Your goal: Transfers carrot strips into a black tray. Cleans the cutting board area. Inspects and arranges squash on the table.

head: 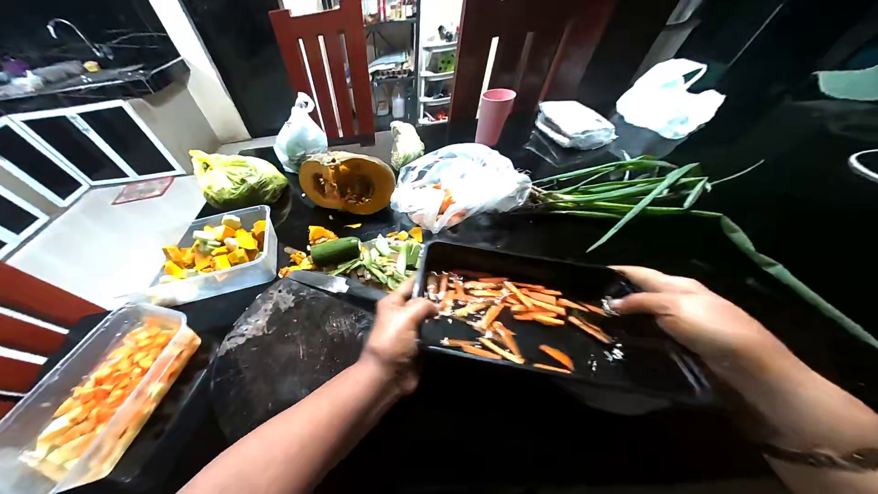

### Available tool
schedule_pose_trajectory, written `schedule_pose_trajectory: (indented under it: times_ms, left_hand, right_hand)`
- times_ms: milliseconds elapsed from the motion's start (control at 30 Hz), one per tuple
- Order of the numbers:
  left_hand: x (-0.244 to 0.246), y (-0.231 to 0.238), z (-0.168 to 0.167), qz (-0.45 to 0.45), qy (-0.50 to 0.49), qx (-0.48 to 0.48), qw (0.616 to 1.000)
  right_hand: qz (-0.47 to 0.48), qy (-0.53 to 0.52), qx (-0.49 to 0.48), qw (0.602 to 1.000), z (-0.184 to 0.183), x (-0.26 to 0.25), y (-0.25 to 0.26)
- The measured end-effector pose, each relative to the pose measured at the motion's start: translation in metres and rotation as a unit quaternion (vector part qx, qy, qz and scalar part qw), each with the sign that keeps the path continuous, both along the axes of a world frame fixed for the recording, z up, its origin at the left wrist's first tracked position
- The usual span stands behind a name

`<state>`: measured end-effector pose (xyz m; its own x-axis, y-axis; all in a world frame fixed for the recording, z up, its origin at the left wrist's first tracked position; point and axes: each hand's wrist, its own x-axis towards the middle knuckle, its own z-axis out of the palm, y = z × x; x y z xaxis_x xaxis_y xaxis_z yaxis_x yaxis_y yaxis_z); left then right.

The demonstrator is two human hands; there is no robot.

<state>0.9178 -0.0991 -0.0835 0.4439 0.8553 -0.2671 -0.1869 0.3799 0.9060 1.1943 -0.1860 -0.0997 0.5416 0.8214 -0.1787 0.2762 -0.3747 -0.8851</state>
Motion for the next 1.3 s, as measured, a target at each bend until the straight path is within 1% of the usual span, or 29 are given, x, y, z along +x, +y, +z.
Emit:
schedule_pose_trajectory:
  times_ms: [33, 67, 100, 167, 200, 233, 300, 333, 400, 467, 533, 600, 667, 733, 767, 833, 867, 900, 933, 967, 1000, 1033, 1067, 1100, 1133, 1167, 1233, 1267, 1300]
  left_hand:
    - [0.011, 0.005, -0.005, -0.054, 0.001, 0.016, 0.998]
    - [0.02, 0.012, -0.01, -0.102, 0.015, 0.053, 0.993]
    - [0.028, 0.02, -0.015, -0.134, 0.05, 0.109, 0.984]
    - [0.04, 0.043, -0.024, -0.142, 0.149, 0.241, 0.949]
    - [0.045, 0.056, -0.027, -0.131, 0.191, 0.286, 0.93]
    - [0.049, 0.07, -0.028, -0.109, 0.224, 0.31, 0.917]
    - [0.059, 0.098, -0.026, -0.054, 0.286, 0.334, 0.896]
    - [0.064, 0.111, -0.022, -0.041, 0.32, 0.345, 0.881]
    - [0.075, 0.14, -0.023, -0.032, 0.373, 0.402, 0.836]
    - [0.087, 0.165, -0.025, -0.051, 0.41, 0.429, 0.803]
    - [0.098, 0.185, -0.025, -0.085, 0.441, 0.433, 0.781]
    - [0.105, 0.202, -0.027, -0.13, 0.453, 0.426, 0.772]
    - [0.106, 0.211, -0.033, -0.159, 0.476, 0.411, 0.761]
    - [0.104, 0.211, -0.028, -0.159, 0.507, 0.4, 0.747]
    - [0.102, 0.209, -0.022, -0.142, 0.502, 0.409, 0.749]
    - [0.097, 0.203, -0.004, -0.095, 0.455, 0.457, 0.758]
    - [0.095, 0.199, 0.005, -0.073, 0.419, 0.492, 0.76]
    - [0.094, 0.194, 0.014, -0.053, 0.375, 0.526, 0.762]
    - [0.094, 0.188, 0.025, -0.042, 0.323, 0.556, 0.765]
    - [0.094, 0.182, 0.035, -0.046, 0.265, 0.58, 0.769]
    - [0.093, 0.174, 0.046, -0.075, 0.208, 0.601, 0.768]
    - [0.091, 0.166, 0.058, -0.128, 0.176, 0.616, 0.757]
    - [0.086, 0.159, 0.071, -0.187, 0.18, 0.626, 0.735]
    - [0.079, 0.155, 0.084, -0.233, 0.205, 0.634, 0.708]
    - [0.07, 0.154, 0.093, -0.258, 0.236, 0.635, 0.689]
    - [0.058, 0.156, 0.099, -0.261, 0.268, 0.633, 0.678]
    - [0.028, 0.168, 0.096, -0.227, 0.335, 0.621, 0.671]
    - [0.012, 0.176, 0.088, -0.215, 0.382, 0.606, 0.664]
    - [-0.004, 0.183, 0.077, -0.223, 0.441, 0.573, 0.654]
  right_hand:
    - [-0.026, -0.017, -0.004, 1.0, -0.006, 0.012, -0.01]
    - [-0.047, -0.025, -0.007, 0.999, -0.012, 0.024, -0.021]
    - [-0.07, -0.029, -0.008, 0.997, -0.019, 0.035, -0.032]
    - [-0.125, -0.036, -0.011, 0.991, -0.026, 0.049, -0.051]
    - [-0.149, -0.035, -0.013, 0.988, -0.029, 0.057, -0.059]
    - [-0.167, -0.036, -0.015, 0.985, -0.033, 0.066, -0.067]
    - [-0.199, -0.05, -0.027, 0.978, -0.038, 0.077, -0.077]
    - [-0.212, -0.049, -0.028, 0.976, -0.038, 0.08, -0.08]
    - [-0.243, -0.046, -0.024, 0.969, -0.04, 0.084, -0.082]
    - [-0.267, -0.048, -0.016, 0.962, -0.048, 0.094, -0.083]
    - [-0.282, -0.06, -0.018, 0.957, -0.053, 0.105, -0.081]
    - [-0.29, -0.082, -0.039, 0.953, -0.052, 0.114, -0.078]
    - [-0.281, -0.13, -0.071, 0.948, -0.057, 0.128, -0.077]
    - [-0.236, -0.227, -0.082, 0.941, -0.055, 0.135, -0.077]
    - [-0.204, -0.298, -0.058, 0.931, -0.047, 0.128, -0.074]
    - [-0.114, -0.428, 0.069, 0.894, -0.032, 0.093, -0.055]
    - [-0.043, -0.455, 0.141, 0.878, -0.025, 0.068, -0.039]
    - [0.044, -0.451, 0.209, 0.867, -0.021, 0.041, -0.017]
    - [0.142, -0.427, 0.253, 0.857, -0.021, 0.015, 0.008]
    - [0.23, -0.405, 0.259, 0.846, -0.024, -0.008, 0.033]
    - [0.294, -0.395, 0.24, 0.837, -0.03, -0.027, 0.056]
    - [0.334, -0.395, 0.211, 0.829, -0.039, -0.041, 0.078]
    - [0.36, -0.397, 0.173, 0.827, -0.046, -0.05, 0.097]
    - [0.374, -0.401, 0.132, 0.826, -0.053, -0.056, 0.112]
    - [0.382, -0.409, 0.107, 0.821, -0.06, -0.058, 0.125]
    - [0.391, -0.407, 0.086, 0.821, -0.064, -0.059, 0.134]
    - [0.391, -0.409, 0.109, 0.818, -0.071, -0.061, 0.141]
    - [0.384, -0.413, 0.145, 0.813, -0.075, -0.061, 0.141]
    - [0.378, -0.409, 0.173, 0.812, -0.077, -0.061, 0.138]
